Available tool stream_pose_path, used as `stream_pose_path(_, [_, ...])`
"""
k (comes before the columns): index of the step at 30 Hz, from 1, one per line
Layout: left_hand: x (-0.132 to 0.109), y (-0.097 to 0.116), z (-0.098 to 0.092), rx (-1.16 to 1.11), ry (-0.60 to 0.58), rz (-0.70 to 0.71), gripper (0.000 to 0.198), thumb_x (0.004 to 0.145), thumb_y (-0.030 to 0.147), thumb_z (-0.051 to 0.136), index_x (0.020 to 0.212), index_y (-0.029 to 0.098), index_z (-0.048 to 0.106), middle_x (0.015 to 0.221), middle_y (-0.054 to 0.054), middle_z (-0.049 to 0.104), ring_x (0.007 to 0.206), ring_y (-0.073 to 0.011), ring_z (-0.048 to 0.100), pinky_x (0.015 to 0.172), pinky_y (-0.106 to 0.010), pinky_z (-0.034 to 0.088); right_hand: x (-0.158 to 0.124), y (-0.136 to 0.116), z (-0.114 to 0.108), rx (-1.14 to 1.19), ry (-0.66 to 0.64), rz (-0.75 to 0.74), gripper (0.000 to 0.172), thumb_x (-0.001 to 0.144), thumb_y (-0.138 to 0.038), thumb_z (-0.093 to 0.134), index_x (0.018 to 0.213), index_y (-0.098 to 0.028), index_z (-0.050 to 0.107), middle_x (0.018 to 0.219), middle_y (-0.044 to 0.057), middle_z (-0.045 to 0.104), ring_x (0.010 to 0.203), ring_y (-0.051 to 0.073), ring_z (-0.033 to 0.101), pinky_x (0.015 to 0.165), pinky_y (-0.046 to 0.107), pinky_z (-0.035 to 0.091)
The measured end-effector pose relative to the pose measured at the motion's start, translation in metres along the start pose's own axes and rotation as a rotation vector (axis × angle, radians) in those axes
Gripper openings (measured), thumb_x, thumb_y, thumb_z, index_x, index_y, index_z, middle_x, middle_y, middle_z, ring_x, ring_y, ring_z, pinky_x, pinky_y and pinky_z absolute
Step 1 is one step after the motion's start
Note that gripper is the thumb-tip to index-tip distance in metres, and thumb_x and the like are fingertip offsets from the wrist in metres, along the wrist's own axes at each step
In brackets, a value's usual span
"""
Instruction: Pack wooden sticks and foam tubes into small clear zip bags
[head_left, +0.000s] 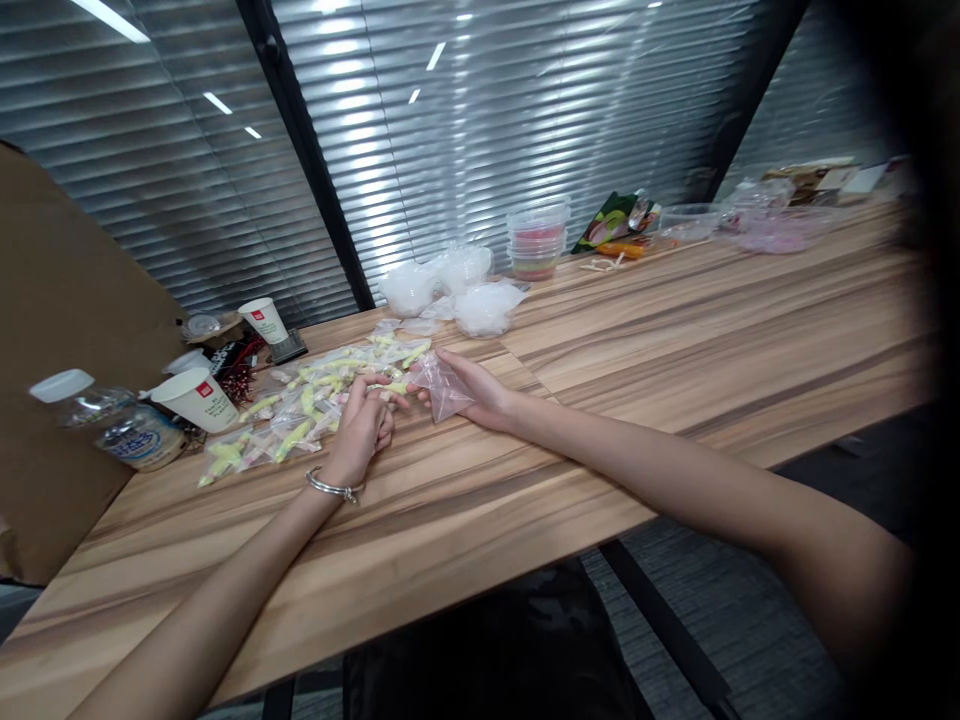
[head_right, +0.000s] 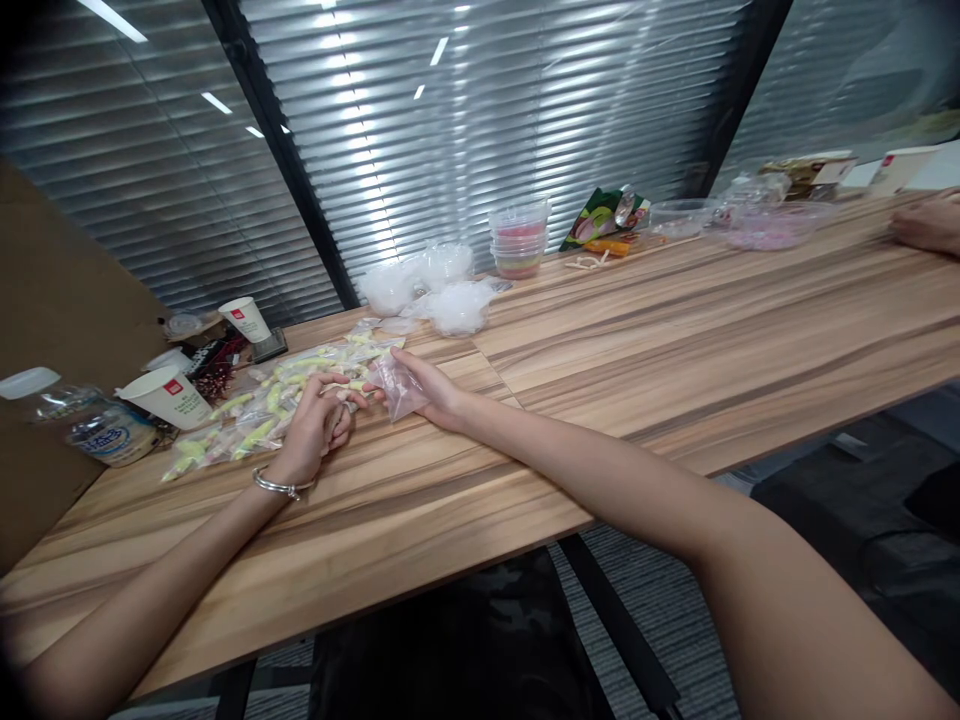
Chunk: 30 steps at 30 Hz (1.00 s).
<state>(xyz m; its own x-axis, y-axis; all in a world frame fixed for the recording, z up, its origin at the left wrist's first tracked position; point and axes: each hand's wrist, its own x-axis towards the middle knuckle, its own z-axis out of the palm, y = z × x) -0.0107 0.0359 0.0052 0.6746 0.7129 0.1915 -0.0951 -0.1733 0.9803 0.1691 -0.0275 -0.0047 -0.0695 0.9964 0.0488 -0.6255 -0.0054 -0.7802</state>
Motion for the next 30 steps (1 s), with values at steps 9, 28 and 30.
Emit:
stream_pose_path(9, [0.0010, -0.0001, 0.0028, 0.152, -0.008, 0.047, 0.032, 0.083, 0.037, 0.059, 0.109, 0.020, 0.051, 0.098, -0.008, 0.065, 0.083, -0.0173, 0.064, 0.047, -0.017, 0.041, 0.0027, 0.0014, -0.0006, 0.011, -0.014, 0.004, 0.040, 0.093, -0.045, 0.038, 0.095, -0.014, 0.063, 0.088, 0.008, 0.068, 0.073, 0.015, 0.062, 0.075, 0.028, 0.050])
stream_pose_path(28, [0.0020, -0.0015, -0.0020, 0.009, 0.093, 0.150, 0.018, 0.082, 0.024, 0.053, 0.098, 0.024, 0.044, 0.081, 0.001, 0.063, 0.042, -0.0056, 0.034, 0.039, -0.016, 0.026, 0.0039, 0.0036, -0.0011, -0.054, 0.011, -0.015, 0.033, 0.093, -0.039, 0.043, 0.100, -0.013, 0.061, 0.089, 0.008, 0.069, 0.071, 0.015, 0.063, 0.066, 0.026, 0.051])
stream_pose_path(30, [0.0030, -0.0035, -0.0041, -0.017, 0.101, 0.147, 0.015, 0.079, 0.020, 0.052, 0.092, 0.023, 0.044, 0.084, 0.001, 0.063, 0.045, -0.0067, 0.038, 0.040, -0.017, 0.027, 0.0041, 0.0038, -0.0007, -0.063, -0.005, -0.011, 0.032, 0.093, -0.039, 0.043, 0.099, -0.013, 0.061, 0.089, 0.009, 0.069, 0.070, 0.015, 0.063, 0.066, 0.026, 0.051])
